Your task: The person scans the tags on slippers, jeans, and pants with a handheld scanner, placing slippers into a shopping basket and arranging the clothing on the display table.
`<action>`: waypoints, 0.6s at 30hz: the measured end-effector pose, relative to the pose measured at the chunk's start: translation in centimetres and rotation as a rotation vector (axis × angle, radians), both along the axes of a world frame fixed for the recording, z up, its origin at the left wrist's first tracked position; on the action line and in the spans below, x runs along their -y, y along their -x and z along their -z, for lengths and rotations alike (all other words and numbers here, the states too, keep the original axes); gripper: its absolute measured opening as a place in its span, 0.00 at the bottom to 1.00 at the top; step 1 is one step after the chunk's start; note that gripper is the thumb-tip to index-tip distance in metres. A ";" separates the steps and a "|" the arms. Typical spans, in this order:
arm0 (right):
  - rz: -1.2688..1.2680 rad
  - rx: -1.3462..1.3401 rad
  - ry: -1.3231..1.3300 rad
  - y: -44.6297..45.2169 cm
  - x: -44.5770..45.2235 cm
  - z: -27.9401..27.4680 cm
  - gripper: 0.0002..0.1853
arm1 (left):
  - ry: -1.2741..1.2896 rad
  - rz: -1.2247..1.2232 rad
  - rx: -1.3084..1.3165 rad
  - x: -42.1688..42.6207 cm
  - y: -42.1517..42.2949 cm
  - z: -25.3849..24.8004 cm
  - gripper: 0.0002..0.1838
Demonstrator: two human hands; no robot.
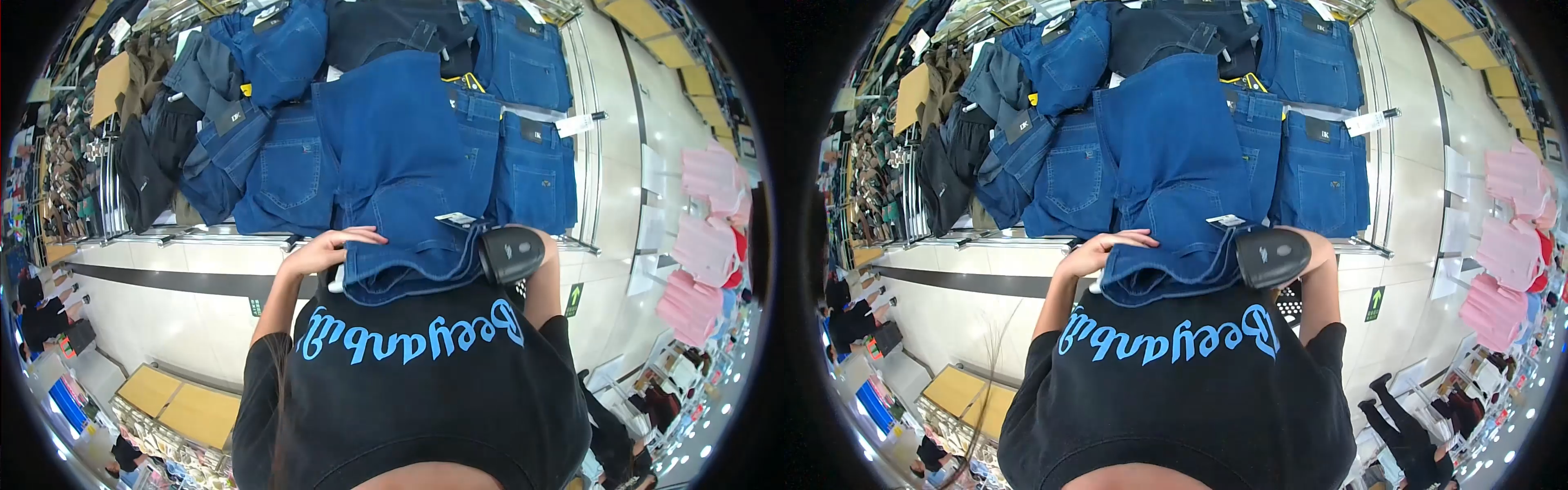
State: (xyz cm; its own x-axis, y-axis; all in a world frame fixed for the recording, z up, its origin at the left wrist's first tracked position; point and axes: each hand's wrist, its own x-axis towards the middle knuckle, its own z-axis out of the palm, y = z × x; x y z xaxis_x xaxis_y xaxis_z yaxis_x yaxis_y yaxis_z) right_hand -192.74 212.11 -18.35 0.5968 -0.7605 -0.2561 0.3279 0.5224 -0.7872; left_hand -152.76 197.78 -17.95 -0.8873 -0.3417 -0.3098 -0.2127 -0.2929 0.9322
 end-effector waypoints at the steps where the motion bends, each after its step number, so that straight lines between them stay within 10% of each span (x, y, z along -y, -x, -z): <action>1: 0.021 -0.001 0.008 0.1 0.8 0.3 0.34 | -0.002 -0.060 0.000 0.1 0.0 0.2 0.17; 6: 0.523 -0.161 0.356 -2.9 12.8 -5.3 0.35 | 0.114 -0.499 0.309 5.0 0.8 -1.0 0.19; 10: 0.773 -0.126 0.301 -4.4 20.8 -5.9 0.23 | 0.124 -0.926 -0.062 10.3 6.2 -4.6 0.23; 18: 0.903 -0.216 -0.163 -3.1 22.2 7.3 0.18 | 0.105 -0.701 0.435 8.7 2.2 5.9 0.36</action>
